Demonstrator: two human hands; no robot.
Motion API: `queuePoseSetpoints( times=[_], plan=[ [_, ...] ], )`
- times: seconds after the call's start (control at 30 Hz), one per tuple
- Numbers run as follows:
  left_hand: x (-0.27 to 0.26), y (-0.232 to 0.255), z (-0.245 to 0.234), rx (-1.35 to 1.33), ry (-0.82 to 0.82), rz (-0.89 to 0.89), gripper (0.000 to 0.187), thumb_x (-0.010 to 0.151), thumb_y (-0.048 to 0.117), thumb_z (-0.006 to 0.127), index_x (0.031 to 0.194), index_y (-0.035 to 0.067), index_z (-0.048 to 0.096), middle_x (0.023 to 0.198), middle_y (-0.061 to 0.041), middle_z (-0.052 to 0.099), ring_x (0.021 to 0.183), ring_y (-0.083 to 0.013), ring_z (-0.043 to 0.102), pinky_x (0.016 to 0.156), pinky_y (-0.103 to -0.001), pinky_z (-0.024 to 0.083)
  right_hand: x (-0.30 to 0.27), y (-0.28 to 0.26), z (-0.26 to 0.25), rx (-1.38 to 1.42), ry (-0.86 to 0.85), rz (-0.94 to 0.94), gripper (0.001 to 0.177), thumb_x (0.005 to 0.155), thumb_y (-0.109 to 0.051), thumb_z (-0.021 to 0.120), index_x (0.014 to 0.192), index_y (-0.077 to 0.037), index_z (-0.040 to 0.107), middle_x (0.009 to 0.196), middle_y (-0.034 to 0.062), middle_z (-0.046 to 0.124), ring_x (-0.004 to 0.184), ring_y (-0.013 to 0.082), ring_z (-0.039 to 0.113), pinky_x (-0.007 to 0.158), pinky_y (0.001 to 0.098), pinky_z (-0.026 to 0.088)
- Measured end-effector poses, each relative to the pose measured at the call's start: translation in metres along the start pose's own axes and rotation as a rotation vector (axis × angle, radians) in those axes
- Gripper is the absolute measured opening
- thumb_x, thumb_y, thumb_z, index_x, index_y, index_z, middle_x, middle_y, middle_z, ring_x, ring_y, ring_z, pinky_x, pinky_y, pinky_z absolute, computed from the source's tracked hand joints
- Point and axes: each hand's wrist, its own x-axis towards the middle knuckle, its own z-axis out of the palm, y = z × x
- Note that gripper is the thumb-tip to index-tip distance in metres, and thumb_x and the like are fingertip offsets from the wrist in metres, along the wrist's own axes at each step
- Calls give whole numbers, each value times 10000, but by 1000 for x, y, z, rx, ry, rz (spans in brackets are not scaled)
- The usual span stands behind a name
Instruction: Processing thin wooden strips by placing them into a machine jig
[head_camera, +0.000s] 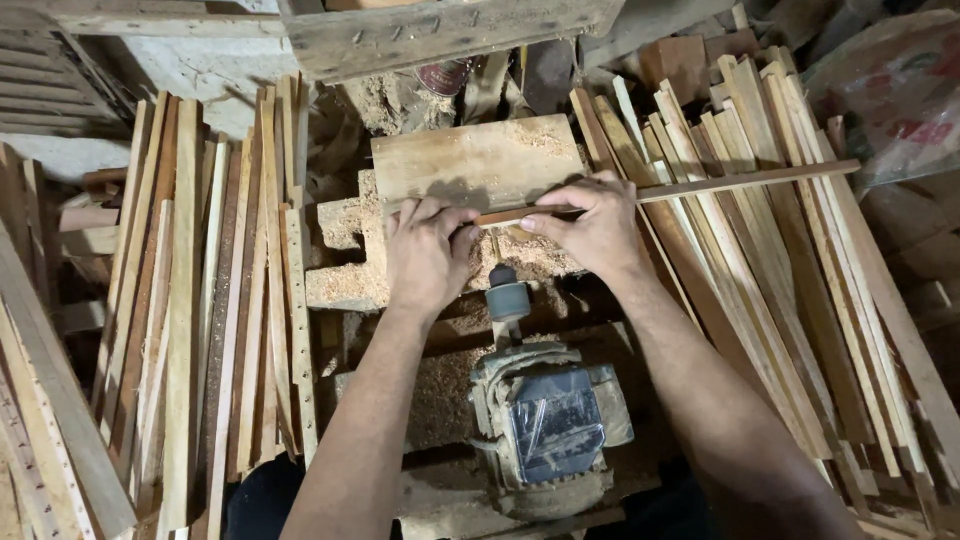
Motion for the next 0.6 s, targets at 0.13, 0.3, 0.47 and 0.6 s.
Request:
queuePoseSetpoints(
  times=[0.13,0.3,0.47,0.6],
  plan=[
    [0,4,-3,-1,10,-2,116,928,248,753,1037,234,792,993,29,714,1014,-175,562,911,-378,417,-1,2,2,0,11,17,282,651,-352,988,847,-256,809,730,-4,730,869,245,652,845,331,429],
    [1,4,-3,-18,36,35,97,897,232,776,992,231,793,989,47,733,1007,-165,589,904,-385,426,-8,20,12,-11,9,80,291,632,-392,984,851,-307,812,716,-42,704,917,196,644,901,298,396],
    [-2,1,0,-13,33,67,113,884,217,777,995,234,785,997,49,729,1003,-169,593,906,-393,426,-10,17,11,-3,-3,115,283,646,-376,982,858,-298,812,724,-22,686,928,201,629,918,311,350],
    [0,-5,2,-40,44,107,134,851,205,791,983,225,779,1004,48,724,1005,-186,608,906,-406,423,-13,16,11,-23,-18,151,308,652,-421,977,889,-318,810,775,-2,638,965,188,614,948,306,325]
  ],
)
